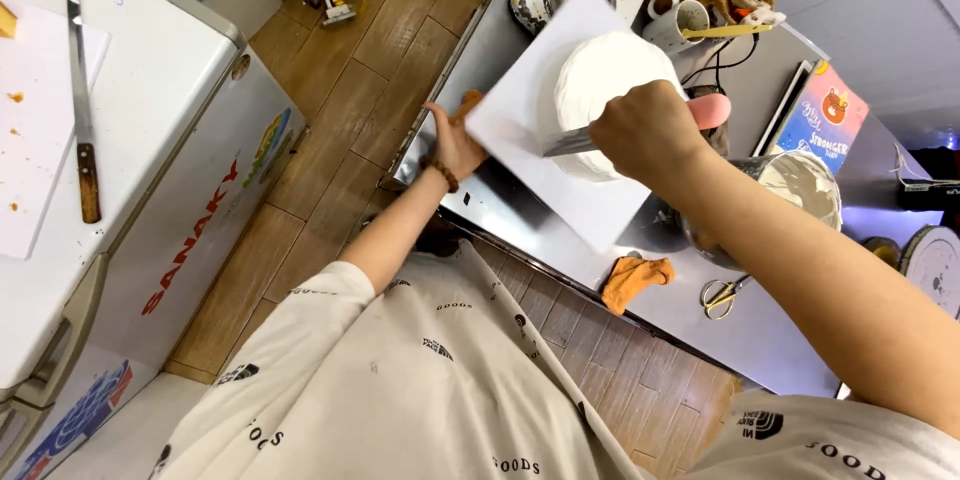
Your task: Smoothing white frosting onto a round cake using an offset spatula and a plastic scraper.
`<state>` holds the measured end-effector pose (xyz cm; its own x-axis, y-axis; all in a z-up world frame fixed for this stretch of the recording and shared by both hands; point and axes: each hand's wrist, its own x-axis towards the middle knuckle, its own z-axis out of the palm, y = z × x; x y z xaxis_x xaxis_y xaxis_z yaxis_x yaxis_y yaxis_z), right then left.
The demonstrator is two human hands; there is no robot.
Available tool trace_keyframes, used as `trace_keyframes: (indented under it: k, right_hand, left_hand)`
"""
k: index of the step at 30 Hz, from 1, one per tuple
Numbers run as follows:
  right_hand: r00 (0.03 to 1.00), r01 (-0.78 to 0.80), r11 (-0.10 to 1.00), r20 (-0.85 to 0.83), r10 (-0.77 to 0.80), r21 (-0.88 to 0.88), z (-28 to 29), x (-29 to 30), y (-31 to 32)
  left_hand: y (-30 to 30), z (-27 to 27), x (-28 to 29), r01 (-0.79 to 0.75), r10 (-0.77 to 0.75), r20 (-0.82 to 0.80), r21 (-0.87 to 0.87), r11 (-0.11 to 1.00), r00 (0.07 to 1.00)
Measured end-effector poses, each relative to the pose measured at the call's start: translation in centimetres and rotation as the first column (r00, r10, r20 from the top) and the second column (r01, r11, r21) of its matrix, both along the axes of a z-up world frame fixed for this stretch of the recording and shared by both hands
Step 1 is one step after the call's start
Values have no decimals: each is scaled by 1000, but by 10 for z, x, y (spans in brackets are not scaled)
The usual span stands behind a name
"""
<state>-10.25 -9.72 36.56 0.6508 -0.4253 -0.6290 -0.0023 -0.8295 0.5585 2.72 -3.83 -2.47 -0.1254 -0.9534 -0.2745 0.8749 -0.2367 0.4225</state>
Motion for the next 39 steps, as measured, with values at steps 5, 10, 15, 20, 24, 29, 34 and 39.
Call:
trace_keyframes:
  k: [5,10,15,20,24,29,34,39]
  right_hand:
    - [998,57,998,-6,-57,-21,4,-8,-6]
    - [996,86,996,-23,-86,-11,4,-14,0]
    - [991,137,990,4,-137,16,5,-21,9]
    - [997,78,996,9,-78,31,8,-16,21]
    - [993,117,992,-25,-116,52,7,-9,27]
    - [998,44,998,45,-47,51,3,0,29]
    - [997,38,998,59,-41,52,1,3,25]
    - [997,39,999,69,-41,28,-3,-4,15]
  left_hand:
    - [8,7,-34,238,-209,-304,63,969,930]
    - [0,25,0,184,-186,3,111,977,983]
    - [-4,34,-5,-158,161,-156,33,987,974]
    - [3,33,6,385,-367,-154,117,915,918]
    - [-15,18,13,7,6,99,-131,991,995]
    - [6,-17,-17,500,-512,-212,-111,859,833]
    - [-10,38,26,177,-174,-76,23,984,982]
    - [-3,20,-8,-168,166,-96,-8,986,981]
